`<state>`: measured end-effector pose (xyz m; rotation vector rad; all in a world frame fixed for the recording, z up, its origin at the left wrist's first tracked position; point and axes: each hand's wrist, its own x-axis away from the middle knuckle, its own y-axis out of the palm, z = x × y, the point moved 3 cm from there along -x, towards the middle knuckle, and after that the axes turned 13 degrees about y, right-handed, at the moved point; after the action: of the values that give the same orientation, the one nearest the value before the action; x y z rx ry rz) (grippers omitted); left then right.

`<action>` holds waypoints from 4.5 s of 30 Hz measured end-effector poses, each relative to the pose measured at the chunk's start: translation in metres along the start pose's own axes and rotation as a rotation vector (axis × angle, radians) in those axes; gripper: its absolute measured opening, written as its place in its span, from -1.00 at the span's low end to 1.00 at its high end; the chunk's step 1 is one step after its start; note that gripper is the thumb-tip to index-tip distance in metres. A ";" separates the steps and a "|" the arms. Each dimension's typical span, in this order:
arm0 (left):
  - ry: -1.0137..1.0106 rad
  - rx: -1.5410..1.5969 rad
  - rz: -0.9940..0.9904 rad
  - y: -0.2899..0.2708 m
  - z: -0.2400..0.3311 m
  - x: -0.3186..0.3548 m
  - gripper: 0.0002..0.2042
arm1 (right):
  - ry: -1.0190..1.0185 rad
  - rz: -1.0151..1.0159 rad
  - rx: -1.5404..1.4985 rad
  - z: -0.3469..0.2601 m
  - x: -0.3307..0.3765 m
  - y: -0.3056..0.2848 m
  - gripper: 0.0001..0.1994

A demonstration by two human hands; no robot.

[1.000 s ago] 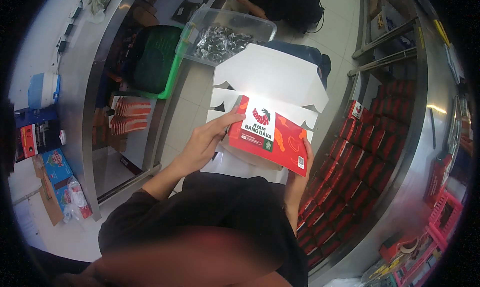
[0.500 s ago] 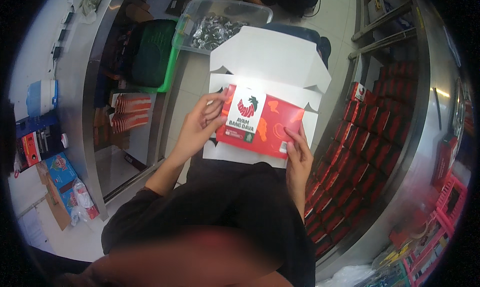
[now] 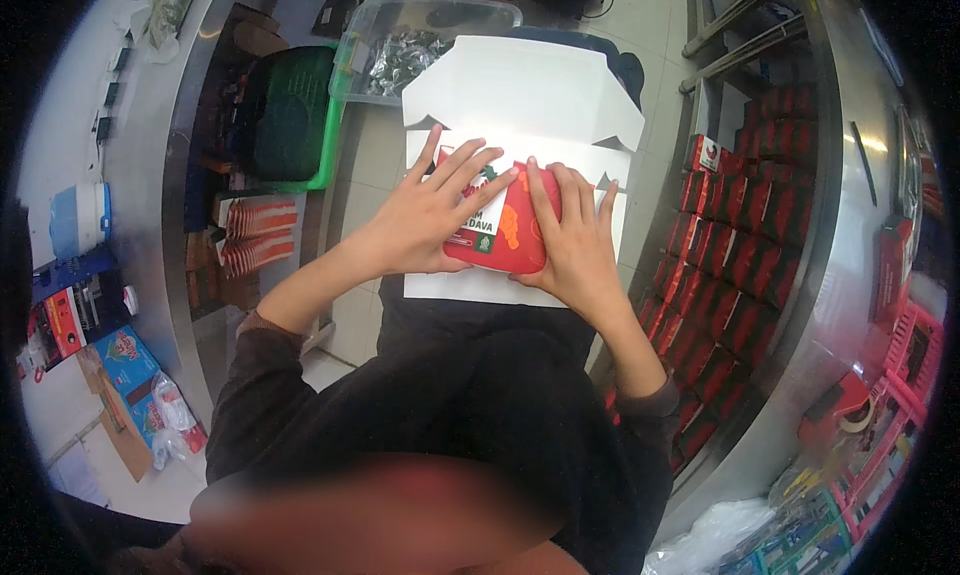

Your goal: The person folds flat white cardboard pieces into small rectangular boxes. They then insert red and green branded packets into the boxes, close the flaps, and place the finished boxes onto a nearby shelf. The process is repeated continuously.

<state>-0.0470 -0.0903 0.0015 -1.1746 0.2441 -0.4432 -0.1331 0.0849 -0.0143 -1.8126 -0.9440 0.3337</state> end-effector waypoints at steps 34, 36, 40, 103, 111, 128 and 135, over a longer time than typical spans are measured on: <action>0.430 0.137 0.003 0.109 0.032 -0.143 -0.37 | 0.572 0.788 0.594 0.370 -0.145 0.046 -0.20; 0.464 0.101 0.007 0.115 0.028 -0.145 -0.42 | 0.658 0.669 0.764 0.416 -0.160 0.081 -0.16; 0.481 0.132 0.058 0.109 0.017 -0.149 -0.51 | 0.926 0.516 0.942 0.455 -0.167 0.126 -0.10; -0.338 0.710 0.657 0.101 0.035 -0.088 -0.55 | 0.597 -0.146 -1.028 0.127 0.038 0.063 -0.62; -0.426 0.692 0.587 0.098 0.033 -0.081 -0.67 | 0.457 -0.142 -1.098 0.127 0.030 0.074 -0.51; -0.320 1.686 1.004 0.021 0.041 -0.084 -0.71 | -0.031 0.590 -1.064 0.060 0.062 0.025 -0.28; -0.234 1.453 1.066 0.042 0.058 -0.110 -0.73 | -0.090 0.713 -0.590 0.045 0.025 0.007 -0.37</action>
<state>-0.1123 0.0211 -0.0208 0.4092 0.2276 0.4641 -0.1414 0.1321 -0.0354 -2.6797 -0.4337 0.6234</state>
